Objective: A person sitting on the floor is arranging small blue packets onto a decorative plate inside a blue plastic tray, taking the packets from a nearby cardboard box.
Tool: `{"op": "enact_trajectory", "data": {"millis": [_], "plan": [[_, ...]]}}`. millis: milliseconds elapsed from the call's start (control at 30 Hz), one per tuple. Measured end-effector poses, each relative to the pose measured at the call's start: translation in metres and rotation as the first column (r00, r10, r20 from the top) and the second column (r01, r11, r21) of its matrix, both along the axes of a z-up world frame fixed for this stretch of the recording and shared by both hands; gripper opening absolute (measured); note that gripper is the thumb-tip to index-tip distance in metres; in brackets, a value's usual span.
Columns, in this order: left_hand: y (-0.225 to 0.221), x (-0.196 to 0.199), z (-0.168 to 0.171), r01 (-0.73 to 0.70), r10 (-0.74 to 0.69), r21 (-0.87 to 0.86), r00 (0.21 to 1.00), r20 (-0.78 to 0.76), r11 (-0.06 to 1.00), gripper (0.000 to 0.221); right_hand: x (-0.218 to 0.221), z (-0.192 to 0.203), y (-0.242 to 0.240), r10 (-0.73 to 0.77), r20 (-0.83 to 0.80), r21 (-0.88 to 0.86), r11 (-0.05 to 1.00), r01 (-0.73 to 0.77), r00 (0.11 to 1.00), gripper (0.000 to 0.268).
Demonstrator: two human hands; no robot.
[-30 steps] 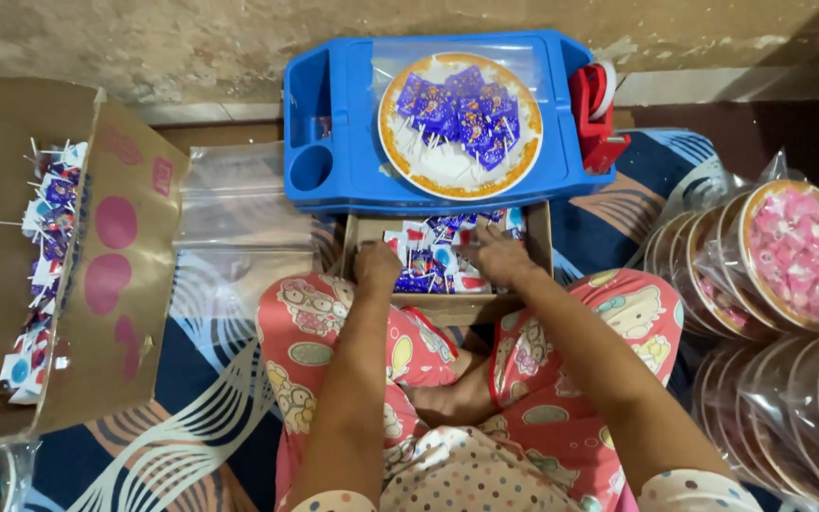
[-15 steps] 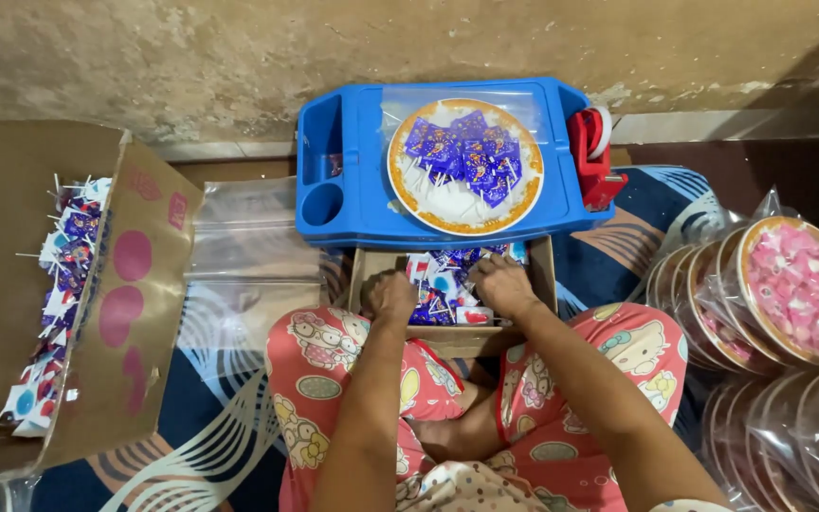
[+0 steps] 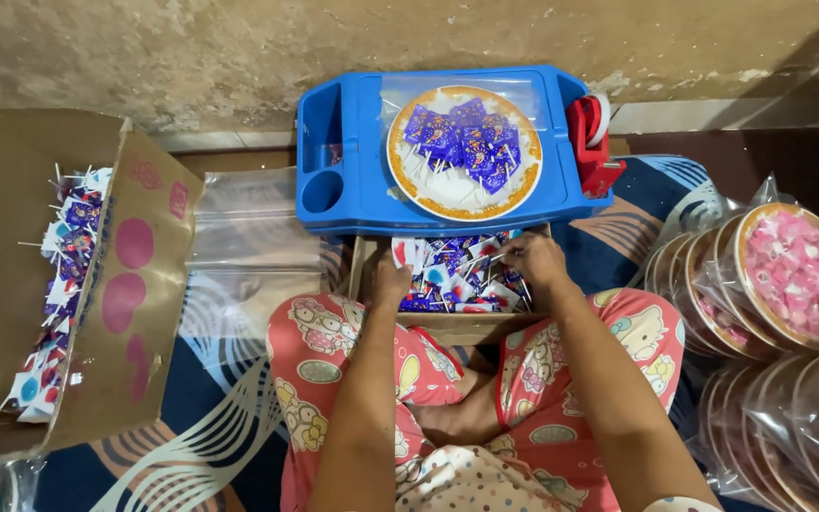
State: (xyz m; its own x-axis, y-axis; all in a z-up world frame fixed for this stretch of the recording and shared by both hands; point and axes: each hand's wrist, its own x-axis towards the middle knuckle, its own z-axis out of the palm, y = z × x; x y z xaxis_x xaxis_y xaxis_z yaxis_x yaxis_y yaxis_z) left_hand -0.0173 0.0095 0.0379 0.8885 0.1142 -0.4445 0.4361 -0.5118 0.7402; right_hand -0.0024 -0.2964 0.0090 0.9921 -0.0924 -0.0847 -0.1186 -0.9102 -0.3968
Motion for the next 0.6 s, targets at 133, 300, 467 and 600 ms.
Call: {"op": "enact_trajectory", "data": {"millis": [133, 300, 467, 600], "plan": [[0.005, 0.012, -0.038, -0.013, 0.013, 0.002, 0.999, 0.032, 1.000, 0.048, 0.002, 0.001, -0.009, -0.117, -0.030, 0.056, 0.991, 0.119, 0.993, 0.015], [0.006, 0.012, -0.038, -0.071, 0.073, -0.144, 0.997, 0.011, 0.987, 0.049, -0.004, 0.014, -0.005, -0.163, -0.065, 0.183, 0.968, 0.172, 0.985, 0.017], [0.008, 0.010, -0.047, -0.072, 0.071, 0.030, 0.997, 0.035, 0.997, 0.036, -0.009, 0.023, -0.008, -0.028, -0.182, 0.184, 0.981, 0.062, 0.983, 0.017], [0.013, 0.020, -0.056, -0.119, 0.113, 0.125, 0.992, 0.056, 0.985, 0.017, -0.029, 0.084, 0.015, 0.190, -0.408, 0.170, 0.977, -0.130, 0.893, 0.035]]}}
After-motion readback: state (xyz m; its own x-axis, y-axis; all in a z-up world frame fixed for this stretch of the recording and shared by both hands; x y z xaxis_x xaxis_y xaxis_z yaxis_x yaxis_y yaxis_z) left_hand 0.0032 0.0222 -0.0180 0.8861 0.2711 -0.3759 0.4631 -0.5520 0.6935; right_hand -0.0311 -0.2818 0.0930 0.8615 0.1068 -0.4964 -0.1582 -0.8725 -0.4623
